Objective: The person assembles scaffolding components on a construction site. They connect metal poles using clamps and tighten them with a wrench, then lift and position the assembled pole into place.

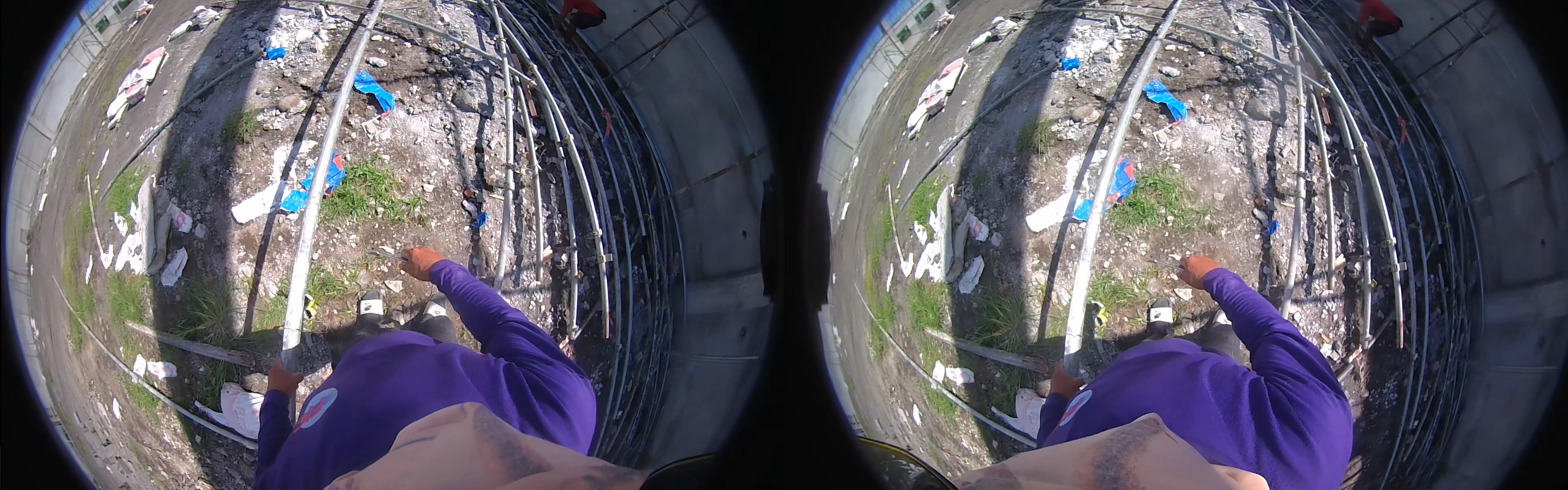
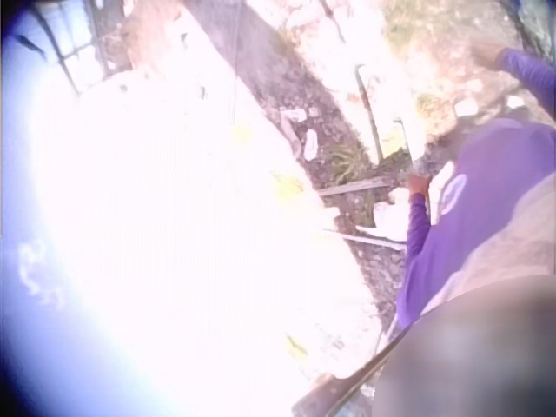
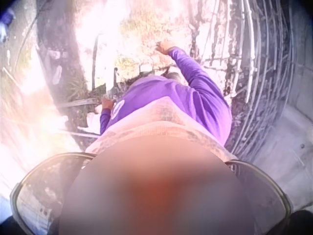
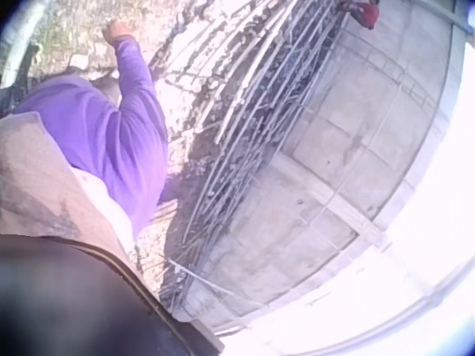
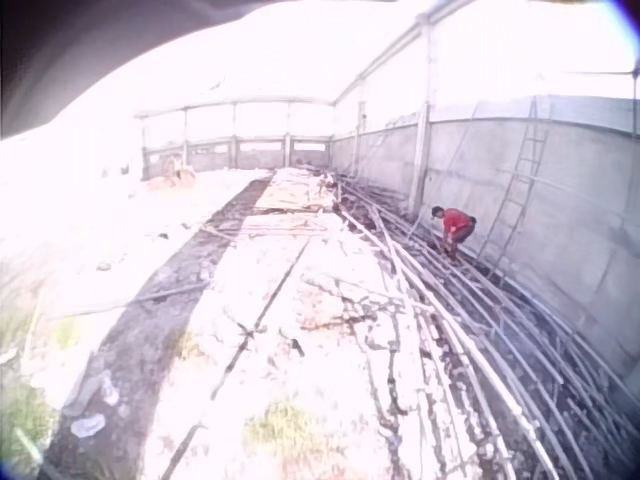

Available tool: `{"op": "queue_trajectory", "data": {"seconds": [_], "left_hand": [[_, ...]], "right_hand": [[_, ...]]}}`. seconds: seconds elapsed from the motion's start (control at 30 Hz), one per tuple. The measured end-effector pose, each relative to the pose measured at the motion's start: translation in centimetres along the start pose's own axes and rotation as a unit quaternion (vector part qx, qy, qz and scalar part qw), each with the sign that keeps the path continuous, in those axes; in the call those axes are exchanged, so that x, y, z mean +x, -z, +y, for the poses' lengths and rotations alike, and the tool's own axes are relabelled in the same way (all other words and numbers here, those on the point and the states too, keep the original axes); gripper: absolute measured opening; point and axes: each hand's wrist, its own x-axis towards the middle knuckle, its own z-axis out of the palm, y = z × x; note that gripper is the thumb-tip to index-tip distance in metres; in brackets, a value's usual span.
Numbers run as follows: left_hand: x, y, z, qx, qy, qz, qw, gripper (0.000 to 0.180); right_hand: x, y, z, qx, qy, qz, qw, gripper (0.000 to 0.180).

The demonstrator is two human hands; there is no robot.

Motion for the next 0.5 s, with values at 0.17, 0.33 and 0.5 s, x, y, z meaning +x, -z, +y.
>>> {"op": "queue_trajectory", "data": {"seconds": [0.17,0.33,0.5], "left_hand": [[0.8,-4.8,0.1,0.013,0.049,-0.041,0.998,0.068],[-1.5,-7.3,3.3,-0.001,0.021,-0.004,1.0,0.061],[-5.1,-8.4,9.4,-0.031,0.045,-0.019,0.998,0.055]], "right_hand": [[-4.6,-1.5,3.7,0.039,-0.045,-0.005,0.998,0.042],[-11.4,-4.0,17.5,-0.027,-0.254,-0.046,0.966,0.041],[-13.3,-7.0,29.2,-0.137,-0.251,-0.093,0.954,0.046]]}}
